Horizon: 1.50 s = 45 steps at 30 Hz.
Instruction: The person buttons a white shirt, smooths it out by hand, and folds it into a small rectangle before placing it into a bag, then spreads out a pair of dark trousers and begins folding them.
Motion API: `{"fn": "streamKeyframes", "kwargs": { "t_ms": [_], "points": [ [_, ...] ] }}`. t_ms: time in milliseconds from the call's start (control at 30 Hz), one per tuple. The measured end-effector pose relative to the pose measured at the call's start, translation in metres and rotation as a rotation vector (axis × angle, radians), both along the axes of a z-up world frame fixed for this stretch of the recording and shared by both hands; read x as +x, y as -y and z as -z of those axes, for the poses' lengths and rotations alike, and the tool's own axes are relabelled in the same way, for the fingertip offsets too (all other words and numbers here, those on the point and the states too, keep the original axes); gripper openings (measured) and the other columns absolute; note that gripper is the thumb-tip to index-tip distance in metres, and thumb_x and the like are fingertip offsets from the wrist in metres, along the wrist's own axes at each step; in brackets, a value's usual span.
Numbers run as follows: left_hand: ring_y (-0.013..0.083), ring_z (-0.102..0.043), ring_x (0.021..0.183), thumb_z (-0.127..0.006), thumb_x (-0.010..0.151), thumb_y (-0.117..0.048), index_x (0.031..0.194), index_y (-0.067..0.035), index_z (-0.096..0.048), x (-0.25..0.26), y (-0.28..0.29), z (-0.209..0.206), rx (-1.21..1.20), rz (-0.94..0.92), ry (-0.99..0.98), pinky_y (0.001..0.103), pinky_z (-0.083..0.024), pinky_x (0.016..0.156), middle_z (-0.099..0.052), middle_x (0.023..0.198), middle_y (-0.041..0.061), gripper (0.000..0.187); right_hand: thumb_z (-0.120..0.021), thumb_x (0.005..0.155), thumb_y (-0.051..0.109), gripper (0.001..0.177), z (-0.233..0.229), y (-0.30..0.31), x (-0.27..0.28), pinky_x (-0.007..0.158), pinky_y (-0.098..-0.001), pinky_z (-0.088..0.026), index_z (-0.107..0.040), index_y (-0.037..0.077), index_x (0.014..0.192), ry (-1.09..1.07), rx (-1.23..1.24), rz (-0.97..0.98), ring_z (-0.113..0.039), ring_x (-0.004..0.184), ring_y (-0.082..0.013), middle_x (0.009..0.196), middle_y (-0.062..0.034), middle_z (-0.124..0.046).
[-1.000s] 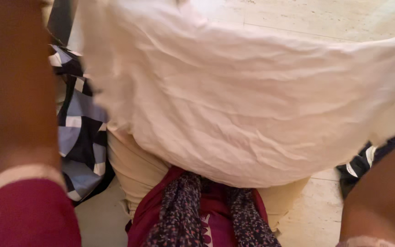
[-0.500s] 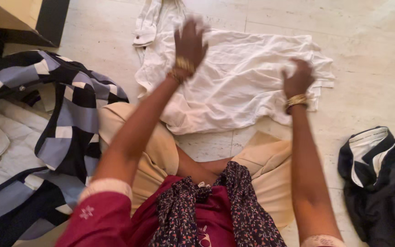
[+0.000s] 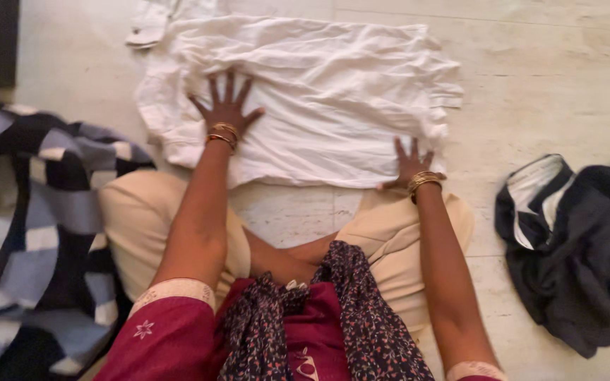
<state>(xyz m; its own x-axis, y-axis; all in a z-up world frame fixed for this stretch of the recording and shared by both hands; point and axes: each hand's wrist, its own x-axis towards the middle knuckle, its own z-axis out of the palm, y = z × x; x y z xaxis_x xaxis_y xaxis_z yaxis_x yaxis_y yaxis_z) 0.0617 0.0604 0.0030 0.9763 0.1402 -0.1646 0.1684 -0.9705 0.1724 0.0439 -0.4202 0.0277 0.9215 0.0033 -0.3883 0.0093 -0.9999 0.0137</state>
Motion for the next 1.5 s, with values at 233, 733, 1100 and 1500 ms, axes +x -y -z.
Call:
{"fn": "streamKeyframes", "kwargs": {
  "t_ms": [233,733,1100,1500],
  "points": [
    [0.0316,0.002,0.162,-0.056,0.102,-0.067,0.166,-0.033,-0.032,0.013,0.042,0.036,0.45,0.061,0.42,0.078,0.004,0.114,-0.012,0.178,0.008,0.076,-0.091,0.067,0.046,0.104,0.021,0.062,0.021,0.091,-0.0572,-0.048,-0.032,0.01,0.145,0.251,0.215,0.656,-0.048,0.119,-0.0462,0.136,-0.0255,-0.042],
    [0.0276,-0.064,0.102,-0.069,0.089,-0.038,0.103,-0.017,-0.069,-0.146,0.103,-0.056,-0.16,0.687,-0.343,0.046,-0.054,0.078,-0.068,0.107,0.006,0.026,-0.064,0.093,0.017,0.04,-0.012,0.049,0.005,0.104,-0.0582,-0.039,-0.06,0.009,0.133,0.41,-0.146,0.62,-0.05,0.131,-0.0386,0.144,-0.0196,-0.051],
    [0.0285,-0.021,0.153,-0.06,0.094,-0.043,0.153,-0.027,-0.046,-0.05,0.109,-0.026,-0.054,0.161,0.356,0.067,-0.008,0.117,-0.031,0.165,0.005,0.063,-0.038,0.112,0.042,0.059,0.04,-0.213,-0.01,0.126,-0.0546,-0.015,-0.028,0.019,0.166,0.517,0.337,-0.453,-0.019,0.16,-0.0241,0.174,-0.0031,-0.023],
    [0.0197,-0.012,0.159,-0.043,0.1,-0.066,0.166,-0.023,-0.025,-0.063,0.084,-0.002,-0.002,0.07,0.325,0.063,-0.003,0.124,-0.015,0.174,-0.001,0.08,-0.035,0.11,0.054,0.071,0.035,-0.095,0.022,0.127,-0.0516,-0.013,-0.02,0.013,0.166,0.516,0.252,-0.085,-0.021,0.158,-0.0267,0.172,-0.0062,-0.022]
  ]
}}
